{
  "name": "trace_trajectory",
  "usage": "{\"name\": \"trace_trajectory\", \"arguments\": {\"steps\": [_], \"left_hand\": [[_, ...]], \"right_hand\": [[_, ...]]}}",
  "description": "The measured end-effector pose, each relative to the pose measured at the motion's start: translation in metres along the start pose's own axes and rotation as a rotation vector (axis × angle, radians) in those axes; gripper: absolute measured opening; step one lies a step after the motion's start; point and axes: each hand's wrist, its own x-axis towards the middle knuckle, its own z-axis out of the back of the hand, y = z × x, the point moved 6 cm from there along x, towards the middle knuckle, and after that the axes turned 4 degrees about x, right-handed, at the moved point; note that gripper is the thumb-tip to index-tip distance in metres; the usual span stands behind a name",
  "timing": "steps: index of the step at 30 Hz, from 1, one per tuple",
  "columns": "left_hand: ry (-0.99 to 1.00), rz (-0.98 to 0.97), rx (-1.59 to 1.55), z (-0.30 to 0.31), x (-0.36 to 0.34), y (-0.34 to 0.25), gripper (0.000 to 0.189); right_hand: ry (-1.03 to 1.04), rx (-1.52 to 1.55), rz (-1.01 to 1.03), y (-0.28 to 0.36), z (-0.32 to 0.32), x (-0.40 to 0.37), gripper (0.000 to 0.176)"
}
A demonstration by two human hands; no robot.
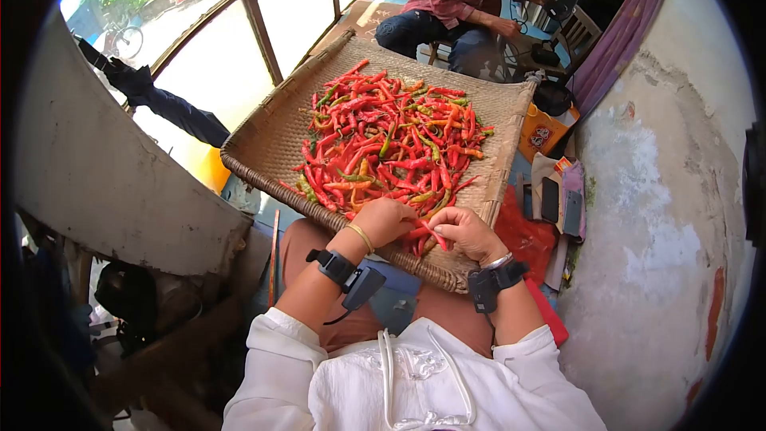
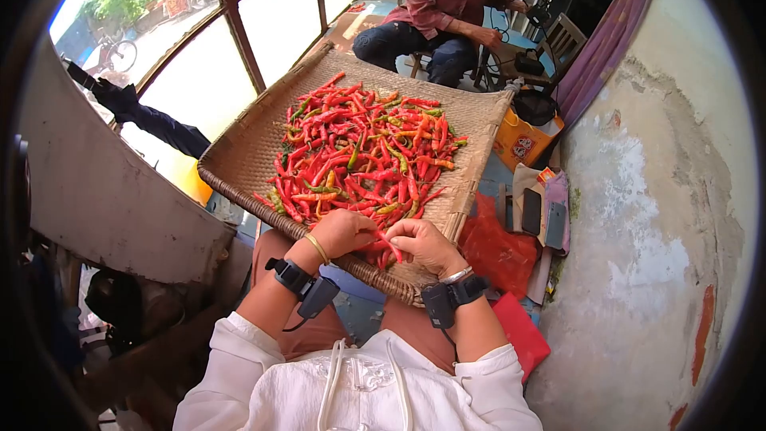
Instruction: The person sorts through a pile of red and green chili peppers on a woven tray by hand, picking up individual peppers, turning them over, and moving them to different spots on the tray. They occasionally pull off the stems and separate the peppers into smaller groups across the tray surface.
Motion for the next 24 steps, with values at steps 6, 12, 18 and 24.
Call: {"name": "trace_trajectory", "arguments": {"steps": [6,12,18,24], "left_hand": [[-0.346,0.307,-0.281,0.07,0.003,0.068,0.023],[-0.347,0.437,0.175,0.079,-0.011,0.1,0.034],[-0.024,0.14,0.446,0.024,-0.005,0.055,0.023],[0.076,0.148,0.475,0.007,-0.001,0.045,0.013]], "right_hand": [[-0.259,0.243,0.05,-0.006,0.025,0.007,0.014],[-0.24,0.029,0.017,-0.007,0.019,0.008,0.014],[-0.215,-0.014,0.005,-0.012,0.018,0.01,0.015],[-0.192,-0.072,-0.027,-0.012,0.015,0.01,0.015]]}}
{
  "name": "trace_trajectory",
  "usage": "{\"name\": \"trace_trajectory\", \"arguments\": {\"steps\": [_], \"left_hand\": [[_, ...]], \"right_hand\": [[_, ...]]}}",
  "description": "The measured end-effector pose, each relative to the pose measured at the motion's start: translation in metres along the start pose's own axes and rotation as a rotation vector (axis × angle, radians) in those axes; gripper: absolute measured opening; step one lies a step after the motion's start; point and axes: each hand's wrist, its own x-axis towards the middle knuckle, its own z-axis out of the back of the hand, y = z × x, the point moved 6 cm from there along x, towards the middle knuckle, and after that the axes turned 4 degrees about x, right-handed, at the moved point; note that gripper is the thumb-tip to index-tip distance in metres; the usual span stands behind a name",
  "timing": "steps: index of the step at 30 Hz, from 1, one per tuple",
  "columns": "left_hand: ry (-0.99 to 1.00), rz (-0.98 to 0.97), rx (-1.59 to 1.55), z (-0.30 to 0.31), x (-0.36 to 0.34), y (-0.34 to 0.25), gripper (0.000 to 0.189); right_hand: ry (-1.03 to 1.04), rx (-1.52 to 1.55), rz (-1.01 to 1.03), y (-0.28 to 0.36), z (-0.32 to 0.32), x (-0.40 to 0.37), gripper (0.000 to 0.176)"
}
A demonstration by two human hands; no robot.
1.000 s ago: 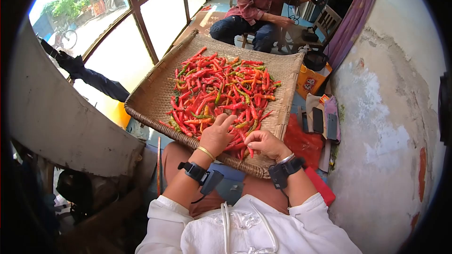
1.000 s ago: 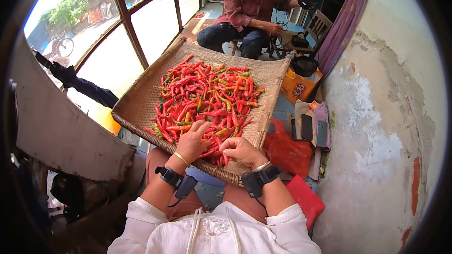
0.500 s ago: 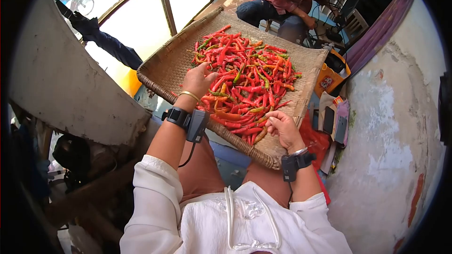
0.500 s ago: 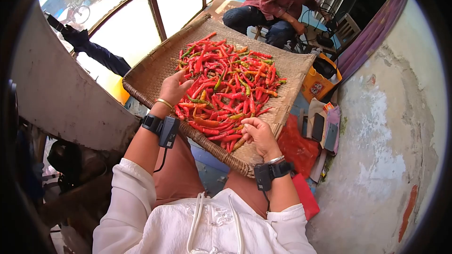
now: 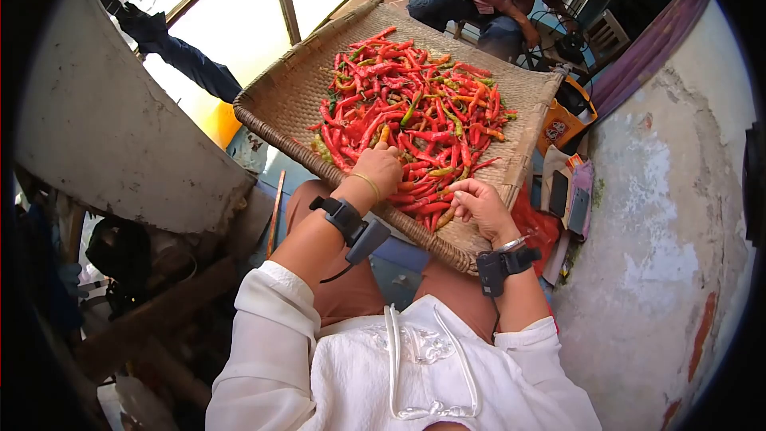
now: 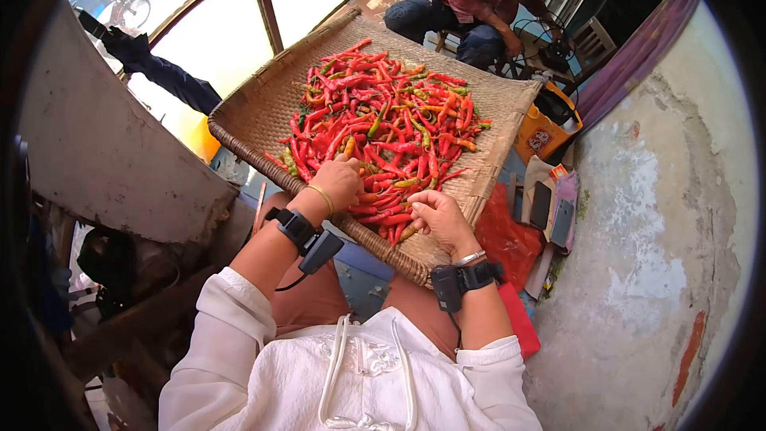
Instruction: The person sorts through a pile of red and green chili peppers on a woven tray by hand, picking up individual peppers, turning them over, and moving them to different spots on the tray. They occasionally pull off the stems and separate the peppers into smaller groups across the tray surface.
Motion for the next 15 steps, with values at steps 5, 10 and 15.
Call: {"name": "trace_trajectory", "arguments": {"steps": [5,10,15], "left_hand": [[-0.278,-0.021,-0.039,0.024,-0.009,-0.014,0.007],[-0.065,-0.152,-0.496,0.039,-0.012,-0.039,0.017],[-0.225,0.081,-0.491,0.064,0.002,0.032,0.021]], "right_hand": [[-0.052,-0.123,0.061,0.003,-0.008,0.0,0.015],[0.005,-0.091,0.038,0.008,-0.008,-0.003,0.018],[0.0,-0.034,-0.062,-0.007,0.004,0.001,0.028]]}}
